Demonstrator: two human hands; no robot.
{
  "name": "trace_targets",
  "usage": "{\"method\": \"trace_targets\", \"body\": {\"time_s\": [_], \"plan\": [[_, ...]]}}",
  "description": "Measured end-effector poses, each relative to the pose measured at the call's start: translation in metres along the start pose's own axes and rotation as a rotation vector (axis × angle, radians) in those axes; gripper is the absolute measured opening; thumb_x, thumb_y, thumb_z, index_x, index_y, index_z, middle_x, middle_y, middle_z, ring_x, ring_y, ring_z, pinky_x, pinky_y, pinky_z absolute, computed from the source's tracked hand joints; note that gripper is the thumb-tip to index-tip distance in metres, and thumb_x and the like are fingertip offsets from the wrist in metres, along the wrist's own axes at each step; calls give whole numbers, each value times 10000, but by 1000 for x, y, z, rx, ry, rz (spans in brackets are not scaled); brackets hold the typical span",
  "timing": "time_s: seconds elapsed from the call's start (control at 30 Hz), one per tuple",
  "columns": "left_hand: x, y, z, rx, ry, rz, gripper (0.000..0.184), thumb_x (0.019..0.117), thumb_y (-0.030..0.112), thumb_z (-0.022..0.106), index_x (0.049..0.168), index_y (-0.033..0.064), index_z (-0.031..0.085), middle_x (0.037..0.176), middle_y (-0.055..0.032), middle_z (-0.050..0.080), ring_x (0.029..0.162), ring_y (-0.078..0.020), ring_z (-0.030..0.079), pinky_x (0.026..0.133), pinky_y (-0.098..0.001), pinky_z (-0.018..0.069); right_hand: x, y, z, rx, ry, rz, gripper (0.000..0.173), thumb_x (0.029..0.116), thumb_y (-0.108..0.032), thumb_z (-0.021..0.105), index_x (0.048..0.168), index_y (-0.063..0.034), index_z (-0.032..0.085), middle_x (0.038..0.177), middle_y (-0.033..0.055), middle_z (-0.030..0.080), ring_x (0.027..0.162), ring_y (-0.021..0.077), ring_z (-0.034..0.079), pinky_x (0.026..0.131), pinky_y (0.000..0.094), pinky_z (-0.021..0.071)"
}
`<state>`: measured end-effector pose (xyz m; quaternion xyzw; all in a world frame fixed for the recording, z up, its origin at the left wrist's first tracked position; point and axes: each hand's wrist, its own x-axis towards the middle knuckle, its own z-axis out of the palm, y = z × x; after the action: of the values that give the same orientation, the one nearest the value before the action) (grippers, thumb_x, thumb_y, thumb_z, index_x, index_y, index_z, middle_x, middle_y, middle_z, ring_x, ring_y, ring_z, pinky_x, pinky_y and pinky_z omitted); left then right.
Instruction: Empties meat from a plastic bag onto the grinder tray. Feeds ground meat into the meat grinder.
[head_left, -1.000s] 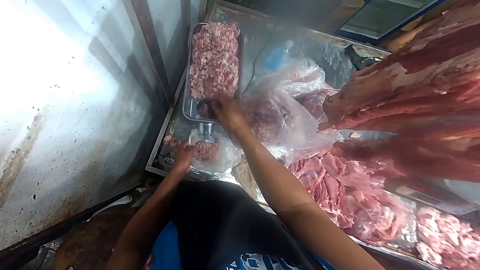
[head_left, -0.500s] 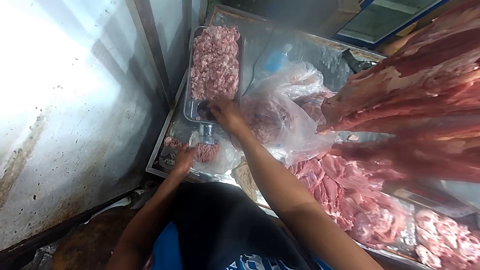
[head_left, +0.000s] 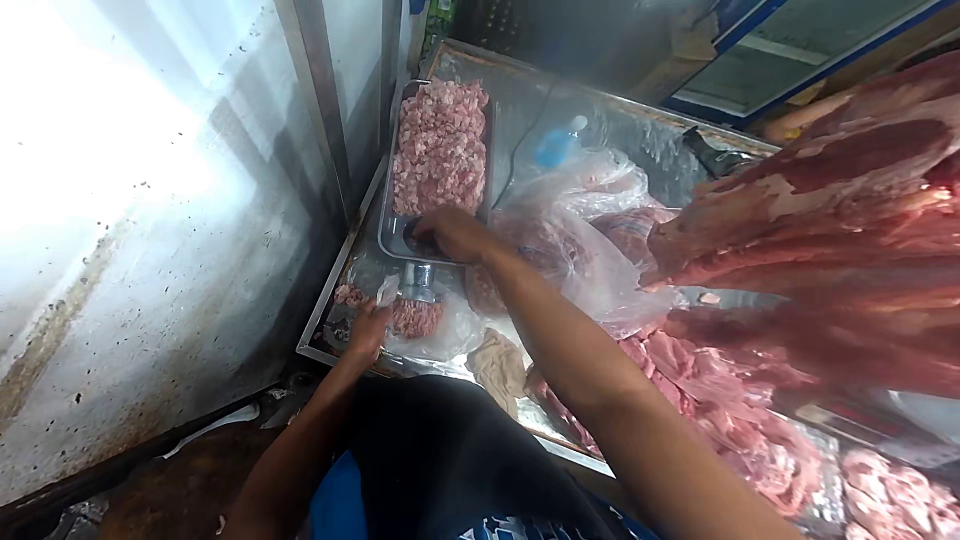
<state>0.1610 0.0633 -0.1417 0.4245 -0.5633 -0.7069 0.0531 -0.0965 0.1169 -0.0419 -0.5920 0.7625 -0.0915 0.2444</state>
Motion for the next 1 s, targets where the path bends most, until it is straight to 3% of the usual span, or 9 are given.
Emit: {"method": "trace_targets", "body": {"time_s": [0.17, 0.3, 0.4, 0.47, 0.6, 0.67, 0.83, 0.93, 1.0], "plan": [[1, 0, -1, 17, -9, -16, 279, 1010, 120, 548, 1252, 10, 634, 1120, -137, 660, 974, -184, 650, 834, -376, 562, -10, 8, -19, 18, 261, 132, 324, 1002, -43, 524, 1282, -51, 687, 1341, 191, 637, 1322, 365, 555, 1150, 526, 422], [0, 13, 4, 30, -7, -43, 275, 1025, 116, 544, 1266, 5, 615, 1110, -145, 647, 964, -185, 635, 832, -373, 548, 2, 24, -41, 26, 461, 234, 468, 901, -13, 602, 1366, -47, 636, 1438, 218, 574, 1401, 377, 490, 1184, 540, 384], [1, 17, 3, -14, 10, -60, 278, 1034, 119, 553, 1284, 9, 608, 1105, -147, 647, 952, -188, 636, 825, -373, 550, 12, 29, -44, 5, 403, 339, 628, 920, -44, 587, 1533, -25, 450, 1551, 260, 445, 1484, 405, 381, 1217, 555, 330], [2, 17, 3, -54, 19, -69, 267, 1034, 117, 558, 1276, 18, 613, 1059, -126, 646, 894, -172, 631, 775, -350, 549, 17, 28, -35, -67, 368, 393, 784, 844, -78, 696, 1562, -16, 386, 1567, 289, 405, 1472, 449, 378, 1192, 599, 345], [4, 6, 4, -124, 24, -79, 236, 1018, 99, 574, 1233, 19, 628, 1008, -118, 653, 864, -174, 641, 754, -356, 561, 13, 20, -18, -115, 327, 422, 867, 830, -125, 722, 1595, -51, 319, 1485, 276, 489, 1364, 474, 481, 1090, 624, 432], [6, 3, 4, -123, 6, -83, 257, 1024, 110, 569, 1253, 10, 627, 1059, -140, 667, 928, -199, 657, 817, -392, 571, 8, 19, -14, -84, 294, 439, 866, 836, -142, 725, 1593, -47, 317, 1419, 270, 550, 1328, 467, 521, 1075, 630, 447], [9, 8, 11, -90, 10, -82, 255, 1018, 108, 578, 1252, 23, 631, 1023, -122, 658, 888, -182, 640, 786, -368, 555, -15, -10, -5, 43, 161, 486, 719, 933, -199, 675, 1569, -73, 364, 1312, 277, 620, 1249, 475, 587, 1009, 668, 486], [10, 10, 11, -77, 10, -96, 284, 1027, 110, 568, 1298, 37, 613, 1075, -136, 663, 911, -192, 644, 789, -372, 556, -24, -19, 14, 136, 204, 370, 536, 945, -99, 625, 1473, -111, 534, 1262, 226, 668, 1213, 422, 627, 1020, 628, 502], [9, 10, 10, -79, 3, -95, 282, 1036, 118, 557, 1302, 40, 609, 1080, -131, 666, 910, -190, 646, 780, -366, 555, -30, -22, 20, 172, 318, 300, 339, 963, -35, 572, 1281, -79, 683, 1217, 183, 701, 1195, 366, 649, 1041, 574, 503]]}}
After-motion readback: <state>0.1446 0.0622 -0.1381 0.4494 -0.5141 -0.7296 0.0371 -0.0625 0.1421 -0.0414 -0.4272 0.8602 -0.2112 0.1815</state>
